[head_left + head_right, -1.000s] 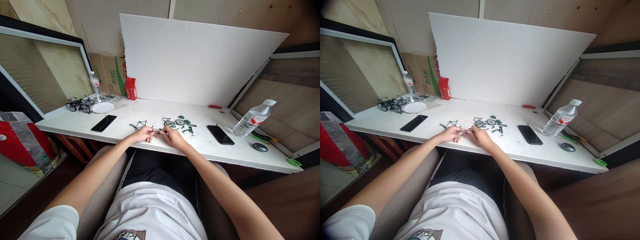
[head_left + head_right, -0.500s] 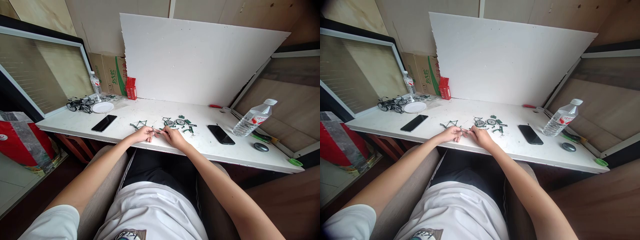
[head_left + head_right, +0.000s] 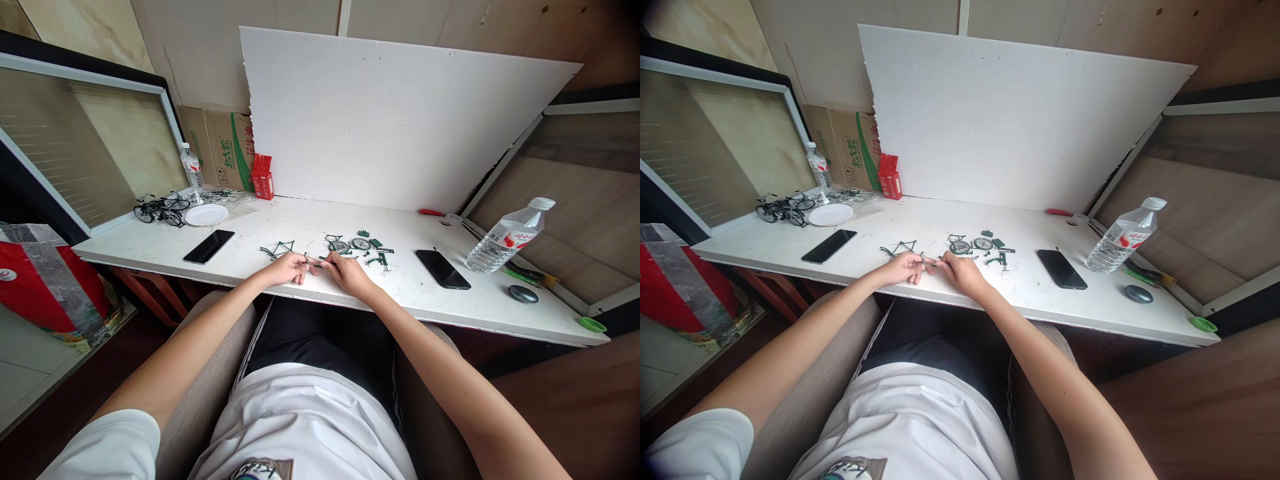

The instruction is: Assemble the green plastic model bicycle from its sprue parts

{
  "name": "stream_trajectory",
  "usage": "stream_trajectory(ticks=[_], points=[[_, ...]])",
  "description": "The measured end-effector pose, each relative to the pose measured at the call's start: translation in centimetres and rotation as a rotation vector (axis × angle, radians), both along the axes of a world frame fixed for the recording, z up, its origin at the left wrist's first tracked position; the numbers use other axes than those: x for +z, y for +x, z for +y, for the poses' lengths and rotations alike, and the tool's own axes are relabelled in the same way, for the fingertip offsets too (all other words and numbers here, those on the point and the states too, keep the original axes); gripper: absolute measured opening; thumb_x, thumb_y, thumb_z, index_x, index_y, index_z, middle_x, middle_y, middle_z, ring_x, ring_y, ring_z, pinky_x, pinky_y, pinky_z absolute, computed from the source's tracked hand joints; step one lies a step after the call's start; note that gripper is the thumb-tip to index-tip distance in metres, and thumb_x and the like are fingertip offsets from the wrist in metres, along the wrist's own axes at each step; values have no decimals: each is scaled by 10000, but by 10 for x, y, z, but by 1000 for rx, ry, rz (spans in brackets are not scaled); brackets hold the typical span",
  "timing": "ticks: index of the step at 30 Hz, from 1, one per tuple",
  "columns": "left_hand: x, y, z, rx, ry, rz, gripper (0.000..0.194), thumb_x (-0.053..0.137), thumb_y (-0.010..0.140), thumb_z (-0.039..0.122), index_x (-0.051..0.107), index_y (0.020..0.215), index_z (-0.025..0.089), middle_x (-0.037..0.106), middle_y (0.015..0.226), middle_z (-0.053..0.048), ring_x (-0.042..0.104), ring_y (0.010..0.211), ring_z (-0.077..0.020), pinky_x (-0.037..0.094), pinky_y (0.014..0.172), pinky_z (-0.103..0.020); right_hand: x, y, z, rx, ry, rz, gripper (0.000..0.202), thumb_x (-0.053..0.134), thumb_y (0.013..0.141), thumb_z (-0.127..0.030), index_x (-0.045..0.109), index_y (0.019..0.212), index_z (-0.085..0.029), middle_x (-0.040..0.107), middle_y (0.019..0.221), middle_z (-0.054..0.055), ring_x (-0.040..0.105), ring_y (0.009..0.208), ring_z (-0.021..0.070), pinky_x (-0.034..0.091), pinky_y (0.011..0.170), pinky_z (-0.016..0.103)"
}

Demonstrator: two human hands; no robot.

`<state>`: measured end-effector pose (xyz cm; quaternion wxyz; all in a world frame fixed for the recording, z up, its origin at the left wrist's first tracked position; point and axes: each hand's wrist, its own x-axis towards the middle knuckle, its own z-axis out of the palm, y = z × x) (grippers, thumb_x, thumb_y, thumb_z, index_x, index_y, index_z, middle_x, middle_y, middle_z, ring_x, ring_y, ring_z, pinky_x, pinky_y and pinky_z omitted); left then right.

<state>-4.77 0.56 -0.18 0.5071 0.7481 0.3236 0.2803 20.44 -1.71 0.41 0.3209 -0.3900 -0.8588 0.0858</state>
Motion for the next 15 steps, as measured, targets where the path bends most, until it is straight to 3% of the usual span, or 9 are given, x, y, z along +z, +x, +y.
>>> stream_trajectory(ticks=[10, 15], points=[[4, 2, -3, 1, 11, 22, 590, 659, 967, 583, 723, 1301, 101, 774, 1065, -158, 589, 619, -103, 454, 603, -246, -2, -1, 1, -24, 18, -71, 383, 356, 1140, -465, 560, 919, -229, 689, 746, 49, 596, 609, 200, 371, 621, 298], [8, 3, -7, 12, 32, 36, 604, 641, 963, 627, 739, 1231, 95, 749, 891, -105, 595, 611, -115, 430, 578, -239, 4, -2, -5, -8, -27, -27, 317, 395, 1127, -477, 553, 1010, -228, 704, 812, 47, 612, 650, 205, 405, 647, 308]])
